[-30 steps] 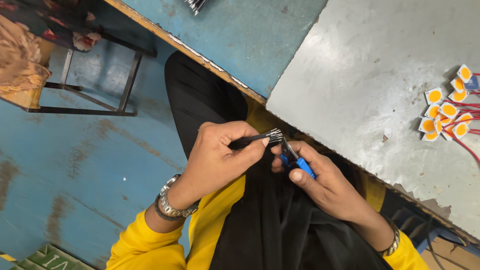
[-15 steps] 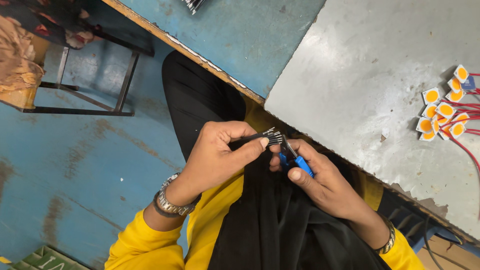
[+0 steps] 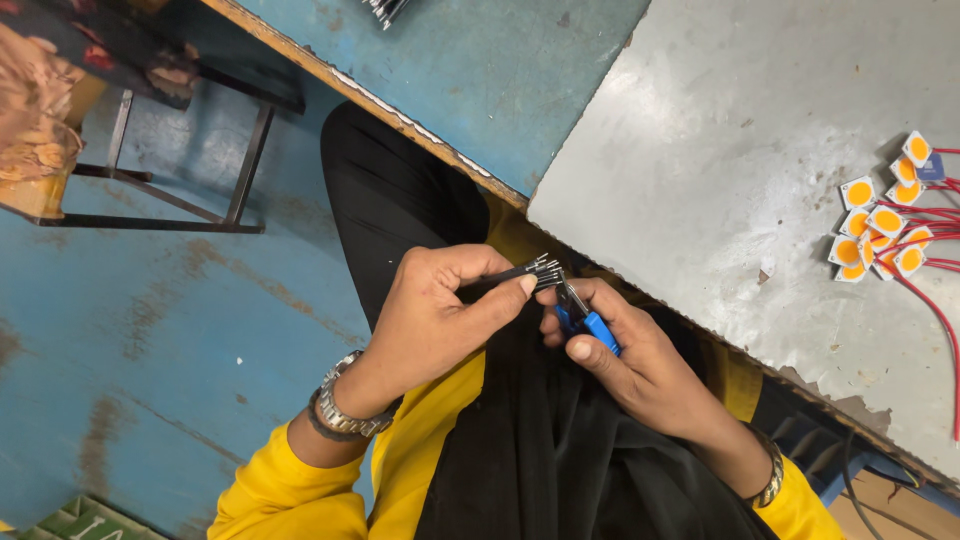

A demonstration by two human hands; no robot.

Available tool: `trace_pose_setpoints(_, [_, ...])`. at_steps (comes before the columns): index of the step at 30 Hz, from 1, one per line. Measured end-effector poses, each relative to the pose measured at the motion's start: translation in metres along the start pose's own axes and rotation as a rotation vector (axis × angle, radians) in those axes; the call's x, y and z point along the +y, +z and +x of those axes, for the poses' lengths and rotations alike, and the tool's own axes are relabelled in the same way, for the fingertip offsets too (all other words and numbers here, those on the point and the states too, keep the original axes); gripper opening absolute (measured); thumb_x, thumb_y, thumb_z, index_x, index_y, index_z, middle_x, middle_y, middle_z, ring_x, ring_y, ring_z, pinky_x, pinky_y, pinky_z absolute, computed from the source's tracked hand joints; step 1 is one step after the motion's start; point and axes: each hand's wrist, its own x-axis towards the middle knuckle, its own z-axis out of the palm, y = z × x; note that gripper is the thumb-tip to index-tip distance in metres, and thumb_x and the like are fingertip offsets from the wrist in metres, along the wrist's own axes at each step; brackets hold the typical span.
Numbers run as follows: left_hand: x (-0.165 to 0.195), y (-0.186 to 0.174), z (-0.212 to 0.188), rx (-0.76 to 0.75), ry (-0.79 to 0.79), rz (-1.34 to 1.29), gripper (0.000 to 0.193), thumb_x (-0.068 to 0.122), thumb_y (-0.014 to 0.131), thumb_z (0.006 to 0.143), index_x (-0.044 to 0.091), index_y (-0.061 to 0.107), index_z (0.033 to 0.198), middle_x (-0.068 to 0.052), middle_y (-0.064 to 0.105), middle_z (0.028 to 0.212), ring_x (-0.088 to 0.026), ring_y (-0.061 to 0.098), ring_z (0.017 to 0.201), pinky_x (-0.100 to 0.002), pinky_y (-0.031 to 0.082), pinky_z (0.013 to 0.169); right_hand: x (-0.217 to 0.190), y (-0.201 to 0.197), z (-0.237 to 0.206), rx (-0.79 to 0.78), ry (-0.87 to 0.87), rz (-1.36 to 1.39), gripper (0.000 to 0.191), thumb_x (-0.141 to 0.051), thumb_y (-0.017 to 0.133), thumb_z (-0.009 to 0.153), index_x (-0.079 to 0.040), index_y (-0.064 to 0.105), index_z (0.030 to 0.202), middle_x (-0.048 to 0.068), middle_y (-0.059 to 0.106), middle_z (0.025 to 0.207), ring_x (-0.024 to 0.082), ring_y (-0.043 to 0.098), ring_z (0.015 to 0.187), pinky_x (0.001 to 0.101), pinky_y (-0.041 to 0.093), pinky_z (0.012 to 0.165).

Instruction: The person solders red and black wire ends onto small LED light modules on a workbench, dipping wire ends into a cup of flux before soldering. They then gather the finished wires, trim and align the ends with pliers, and set the bundle aside.

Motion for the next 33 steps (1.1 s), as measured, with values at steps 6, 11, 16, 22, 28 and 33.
trace_pose_setpoints(6, [0.0016, 0.0007, 0.0003, 0.016, 0.003, 0.016, 0.015, 0.013, 0.072, 0.093, 0.000, 0.074, 0.086, 0.001, 0.066, 0.065, 0.002, 0.053, 0.062, -0.021, 0.041, 0.052, 0.0005, 0.0016, 0.0002, 0.009, 0.005, 0.018, 0.048, -0.033, 0.059, 0.102, -0.002, 0.054, 0.138, 0.007, 0.065, 0.115, 0.014, 0.065, 0.107, 0.0313, 0.056, 0.096])
trace_pose_setpoints(11, [0.0023, 0.0013, -0.0004, 0.044, 0.011, 0.056, 0.016, 0.013, 0.073, 0.093, -0.001, 0.074, 0.085, 0.001, 0.064, 0.062, 0.001, 0.051, 0.060, -0.021, 0.039, 0.050, -0.0018, 0.0027, 0.0011, 0.020, 0.003, 0.001, 0.046, -0.033, 0.058, 0.102, -0.002, 0.054, 0.137, 0.006, 0.065, 0.114, 0.014, 0.065, 0.105, 0.0306, 0.056, 0.094])
trace_pose_setpoints(16, [0.0027, 0.0022, -0.0005, 0.055, 0.035, 0.051, 0.016, 0.013, 0.072, 0.093, -0.001, 0.073, 0.086, 0.001, 0.064, 0.063, 0.001, 0.052, 0.059, -0.021, 0.040, 0.051, -0.0043, 0.0023, 0.0015, 0.025, -0.002, -0.046, 0.046, -0.035, 0.057, 0.103, -0.003, 0.056, 0.137, 0.005, 0.065, 0.108, 0.013, 0.064, 0.097, 0.0288, 0.056, 0.088])
trace_pose_setpoints(22, [0.0030, 0.0026, -0.0004, 0.060, 0.044, 0.060, 0.015, 0.012, 0.072, 0.093, -0.001, 0.073, 0.086, 0.000, 0.064, 0.062, 0.001, 0.053, 0.058, -0.021, 0.040, 0.050, -0.0060, 0.0024, 0.0030, 0.022, 0.001, -0.044, 0.047, -0.036, 0.057, 0.102, -0.004, 0.055, 0.135, 0.005, 0.064, 0.107, 0.012, 0.064, 0.098, 0.0287, 0.056, 0.088])
trace_pose_setpoints(28, [0.0032, 0.0034, 0.0004, 0.064, 0.044, 0.067, 0.015, 0.012, 0.072, 0.092, -0.001, 0.074, 0.086, -0.001, 0.066, 0.063, 0.000, 0.054, 0.058, -0.021, 0.040, 0.050, -0.0060, 0.0024, 0.0033, 0.028, 0.004, -0.059, 0.045, -0.037, 0.057, 0.102, -0.004, 0.056, 0.134, 0.004, 0.064, 0.104, 0.012, 0.063, 0.093, 0.0279, 0.055, 0.085])
trace_pose_setpoints(33, [0.0014, 0.0050, -0.0007, 0.076, 0.052, 0.071, 0.014, 0.012, 0.073, 0.092, -0.002, 0.073, 0.087, -0.001, 0.066, 0.064, 0.000, 0.055, 0.059, -0.021, 0.041, 0.050, -0.0044, 0.0040, 0.0027, 0.038, -0.008, -0.072, 0.044, -0.037, 0.055, 0.104, -0.005, 0.057, 0.133, 0.002, 0.061, 0.101, 0.011, 0.059, 0.091, 0.0274, 0.052, 0.083])
